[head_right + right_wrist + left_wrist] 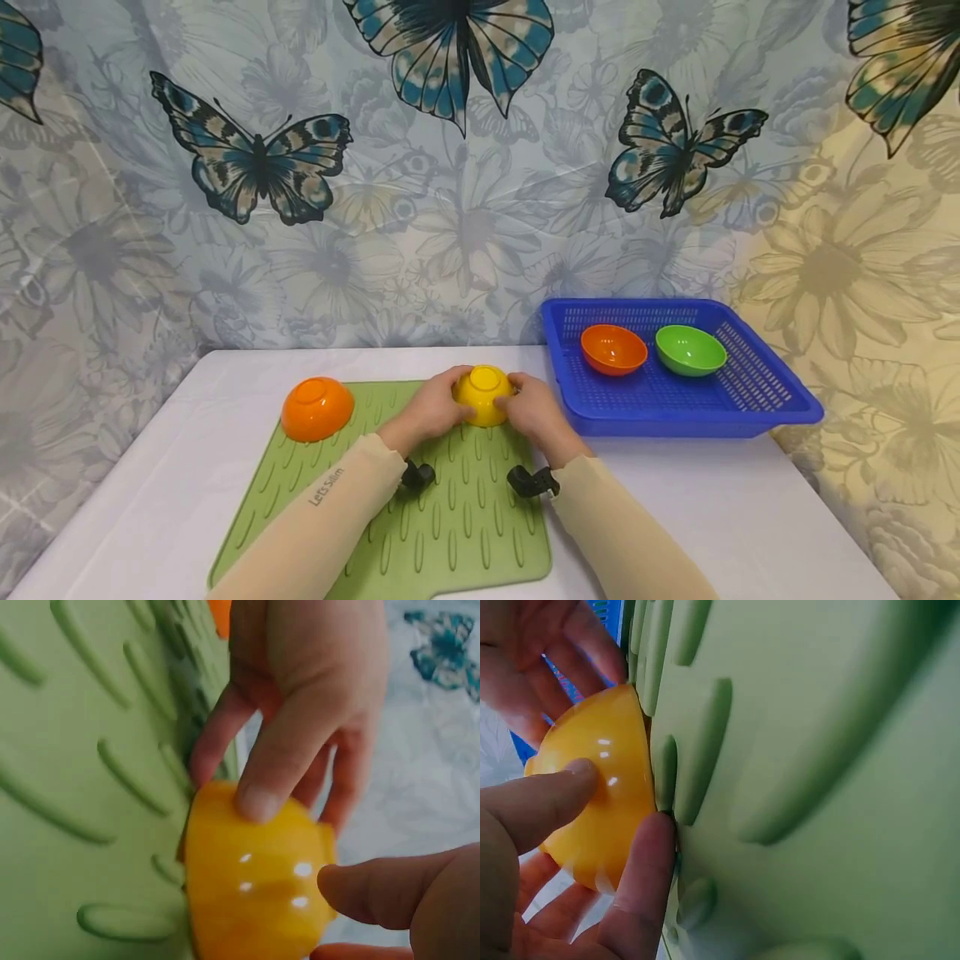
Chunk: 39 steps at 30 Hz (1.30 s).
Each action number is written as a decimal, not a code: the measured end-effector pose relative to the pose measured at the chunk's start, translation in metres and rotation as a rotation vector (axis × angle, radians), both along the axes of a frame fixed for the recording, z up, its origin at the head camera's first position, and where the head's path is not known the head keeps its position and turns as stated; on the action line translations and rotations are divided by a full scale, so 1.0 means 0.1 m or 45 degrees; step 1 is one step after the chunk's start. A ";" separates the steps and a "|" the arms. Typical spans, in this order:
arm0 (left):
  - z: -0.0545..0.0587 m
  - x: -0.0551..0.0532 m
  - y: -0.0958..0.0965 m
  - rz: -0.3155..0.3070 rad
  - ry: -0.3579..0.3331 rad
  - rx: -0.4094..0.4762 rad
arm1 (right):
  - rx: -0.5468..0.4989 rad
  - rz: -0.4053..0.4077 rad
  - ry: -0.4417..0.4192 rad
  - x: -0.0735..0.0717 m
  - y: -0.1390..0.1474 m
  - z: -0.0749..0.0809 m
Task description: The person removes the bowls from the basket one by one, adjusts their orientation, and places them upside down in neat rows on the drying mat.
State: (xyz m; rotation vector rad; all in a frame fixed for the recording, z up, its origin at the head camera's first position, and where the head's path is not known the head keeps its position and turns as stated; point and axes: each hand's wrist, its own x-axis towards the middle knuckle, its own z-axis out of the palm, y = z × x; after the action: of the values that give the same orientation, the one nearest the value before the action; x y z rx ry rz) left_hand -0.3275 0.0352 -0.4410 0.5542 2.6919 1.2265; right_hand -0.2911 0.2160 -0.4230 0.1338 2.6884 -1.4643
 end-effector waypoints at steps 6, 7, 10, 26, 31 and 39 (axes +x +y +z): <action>0.00 -0.01 0.01 0.016 0.012 -0.013 | 0.114 0.080 0.030 0.17 -0.07 0.15; 0.01 -0.01 0.01 0.017 0.014 -0.016 | 0.134 0.090 0.046 0.20 -0.08 0.17; 0.02 -0.01 0.01 0.017 0.019 -0.028 | 0.143 0.118 0.072 0.30 -0.08 0.24; 0.02 -0.01 0.01 0.025 0.006 -0.028 | -0.573 0.340 -0.009 0.68 0.58 1.10; 0.01 -0.03 -0.01 0.040 -0.002 -0.012 | -0.906 0.336 -0.027 0.58 0.99 1.29; 0.02 -0.02 -0.02 0.052 -0.022 -0.009 | -1.300 0.202 -0.195 0.32 1.56 1.37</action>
State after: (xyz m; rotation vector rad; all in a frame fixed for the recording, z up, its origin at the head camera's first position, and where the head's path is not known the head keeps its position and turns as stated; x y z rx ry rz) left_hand -0.3294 0.0329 -0.4391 0.4885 2.7053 1.2250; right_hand -0.2593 0.3722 -0.2856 -0.0356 1.5112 -2.3926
